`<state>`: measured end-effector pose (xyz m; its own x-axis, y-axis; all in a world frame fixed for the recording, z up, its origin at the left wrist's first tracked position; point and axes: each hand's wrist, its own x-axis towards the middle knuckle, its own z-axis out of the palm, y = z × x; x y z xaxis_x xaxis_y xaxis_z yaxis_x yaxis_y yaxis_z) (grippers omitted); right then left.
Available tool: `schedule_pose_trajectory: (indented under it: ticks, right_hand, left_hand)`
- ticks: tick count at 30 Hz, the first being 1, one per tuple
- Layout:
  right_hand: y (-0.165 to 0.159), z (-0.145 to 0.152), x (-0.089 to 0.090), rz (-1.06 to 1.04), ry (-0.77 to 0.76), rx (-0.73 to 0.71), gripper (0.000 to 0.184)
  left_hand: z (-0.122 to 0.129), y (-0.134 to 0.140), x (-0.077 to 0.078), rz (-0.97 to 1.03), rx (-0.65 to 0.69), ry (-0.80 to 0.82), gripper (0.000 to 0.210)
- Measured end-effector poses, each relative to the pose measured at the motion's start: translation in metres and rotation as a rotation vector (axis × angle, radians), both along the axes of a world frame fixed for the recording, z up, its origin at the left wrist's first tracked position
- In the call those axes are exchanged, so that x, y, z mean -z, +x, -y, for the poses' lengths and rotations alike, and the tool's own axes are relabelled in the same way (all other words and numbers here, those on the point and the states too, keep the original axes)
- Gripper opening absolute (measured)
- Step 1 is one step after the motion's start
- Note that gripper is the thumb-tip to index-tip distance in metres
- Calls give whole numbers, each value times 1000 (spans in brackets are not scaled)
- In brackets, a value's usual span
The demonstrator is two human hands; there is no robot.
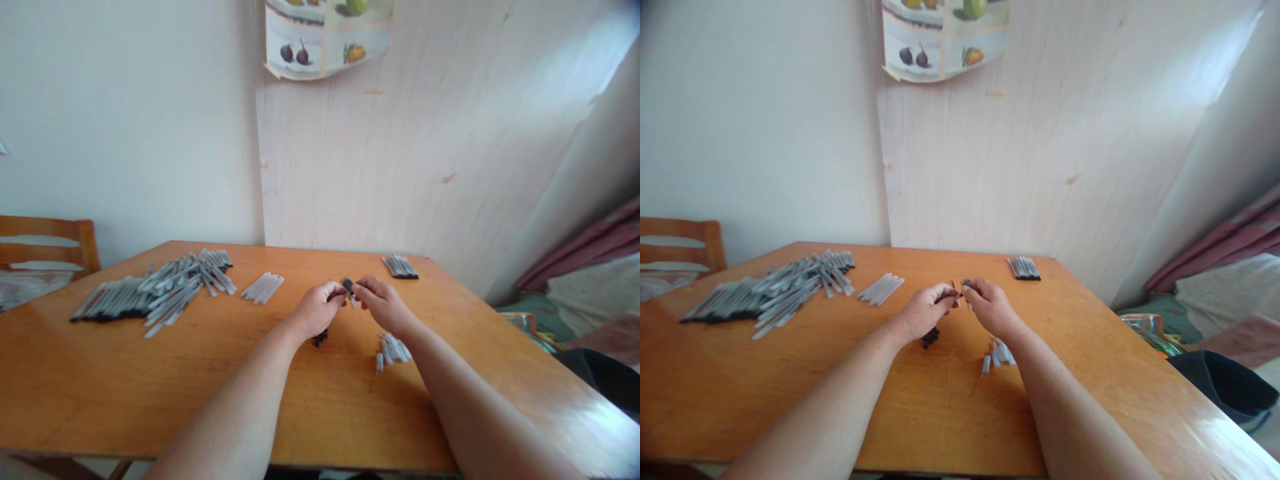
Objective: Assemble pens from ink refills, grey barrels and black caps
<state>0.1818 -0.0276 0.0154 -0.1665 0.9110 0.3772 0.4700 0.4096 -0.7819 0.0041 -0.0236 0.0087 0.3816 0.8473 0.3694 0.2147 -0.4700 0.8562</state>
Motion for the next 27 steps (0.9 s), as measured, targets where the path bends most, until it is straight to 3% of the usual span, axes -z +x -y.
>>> schedule_pose_trajectory:
  ticks: [4,9,15,22,27]
  right_hand:
    - [0,-1,1,70,17,-2,25]
    - [0,-3,4,157,48,35,37]
    - [1,-5,4,114,-1,8,53]
    - [-4,-1,5,18,-38,-18,49]
    - [-18,9,6,91,-14,-82,40]
  left_hand:
    - [-1,0,2,-28,-13,11,19]
    - [1,1,4,-16,16,22,18]
    - [1,2,4,54,25,-37,19]
    - [-2,-3,-3,419,1,-274,26]
    - [-2,-7,-7,605,15,-355,25]
